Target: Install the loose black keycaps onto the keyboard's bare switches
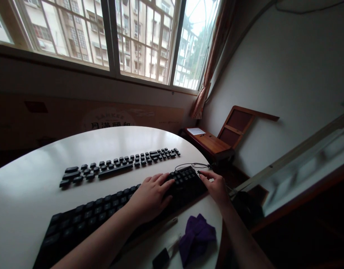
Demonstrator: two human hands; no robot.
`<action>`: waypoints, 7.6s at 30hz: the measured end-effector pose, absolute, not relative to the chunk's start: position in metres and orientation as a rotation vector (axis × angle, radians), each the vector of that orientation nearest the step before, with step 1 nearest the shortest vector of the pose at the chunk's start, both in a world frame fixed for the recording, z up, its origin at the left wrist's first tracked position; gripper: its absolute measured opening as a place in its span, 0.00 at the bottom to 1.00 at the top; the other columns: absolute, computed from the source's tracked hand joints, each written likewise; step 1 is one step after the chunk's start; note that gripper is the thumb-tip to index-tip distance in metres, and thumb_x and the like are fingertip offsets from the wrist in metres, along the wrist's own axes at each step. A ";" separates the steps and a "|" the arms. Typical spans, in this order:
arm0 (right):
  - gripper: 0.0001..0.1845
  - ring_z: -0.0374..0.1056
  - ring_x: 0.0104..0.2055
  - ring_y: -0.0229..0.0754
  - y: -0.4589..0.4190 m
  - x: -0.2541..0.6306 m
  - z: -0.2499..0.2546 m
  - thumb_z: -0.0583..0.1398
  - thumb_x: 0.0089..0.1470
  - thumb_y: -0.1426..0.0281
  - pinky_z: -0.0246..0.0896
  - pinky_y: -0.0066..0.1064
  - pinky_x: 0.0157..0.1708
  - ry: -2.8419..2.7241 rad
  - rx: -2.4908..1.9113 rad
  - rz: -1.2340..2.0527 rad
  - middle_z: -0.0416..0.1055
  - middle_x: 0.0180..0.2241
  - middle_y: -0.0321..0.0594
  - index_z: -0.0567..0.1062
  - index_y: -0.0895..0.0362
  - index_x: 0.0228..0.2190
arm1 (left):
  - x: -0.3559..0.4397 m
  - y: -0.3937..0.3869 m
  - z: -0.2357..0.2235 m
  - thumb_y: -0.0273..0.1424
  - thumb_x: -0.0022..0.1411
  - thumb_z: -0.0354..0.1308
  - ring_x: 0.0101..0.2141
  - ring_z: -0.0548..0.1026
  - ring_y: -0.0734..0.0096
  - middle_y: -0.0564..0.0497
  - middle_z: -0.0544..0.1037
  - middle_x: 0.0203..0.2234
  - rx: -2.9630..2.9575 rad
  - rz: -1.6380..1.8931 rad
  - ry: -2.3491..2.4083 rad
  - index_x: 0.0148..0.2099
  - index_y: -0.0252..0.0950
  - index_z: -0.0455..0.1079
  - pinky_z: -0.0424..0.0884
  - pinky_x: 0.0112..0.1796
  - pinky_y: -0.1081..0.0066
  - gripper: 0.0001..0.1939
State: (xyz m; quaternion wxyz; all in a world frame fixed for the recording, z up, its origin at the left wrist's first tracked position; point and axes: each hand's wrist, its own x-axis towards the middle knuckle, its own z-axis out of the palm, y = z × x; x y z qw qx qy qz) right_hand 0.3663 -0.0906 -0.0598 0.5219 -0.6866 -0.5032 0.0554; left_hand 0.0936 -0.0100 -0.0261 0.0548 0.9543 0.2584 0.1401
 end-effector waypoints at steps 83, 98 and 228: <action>0.15 0.64 0.56 0.55 -0.098 0.351 -0.059 0.56 0.62 0.62 0.63 0.47 0.55 -1.605 -1.909 -0.501 0.69 0.57 0.47 0.83 0.52 0.36 | 0.091 -0.013 -0.025 0.40 0.66 0.54 0.62 0.61 0.49 0.46 0.63 0.65 2.890 0.430 0.790 0.65 0.44 0.63 0.59 0.59 0.50 0.26; 0.17 0.64 0.56 0.54 -0.099 0.353 -0.057 0.54 0.64 0.62 0.61 0.49 0.56 -1.567 -1.806 -0.444 0.69 0.56 0.49 0.80 0.55 0.37 | 0.091 -0.012 -0.027 0.40 0.66 0.53 0.62 0.62 0.50 0.47 0.64 0.64 2.891 0.440 0.785 0.64 0.45 0.63 0.59 0.59 0.51 0.26; 0.07 0.67 0.27 0.38 -0.023 0.254 -0.004 0.61 0.59 0.70 0.62 0.29 0.26 -1.735 -0.839 0.134 0.72 0.27 0.38 0.78 0.57 0.30 | -0.119 -0.072 0.000 0.34 0.59 0.66 0.40 0.78 0.64 0.46 0.81 0.38 1.918 1.296 1.362 0.42 0.36 0.79 0.74 0.43 0.65 0.10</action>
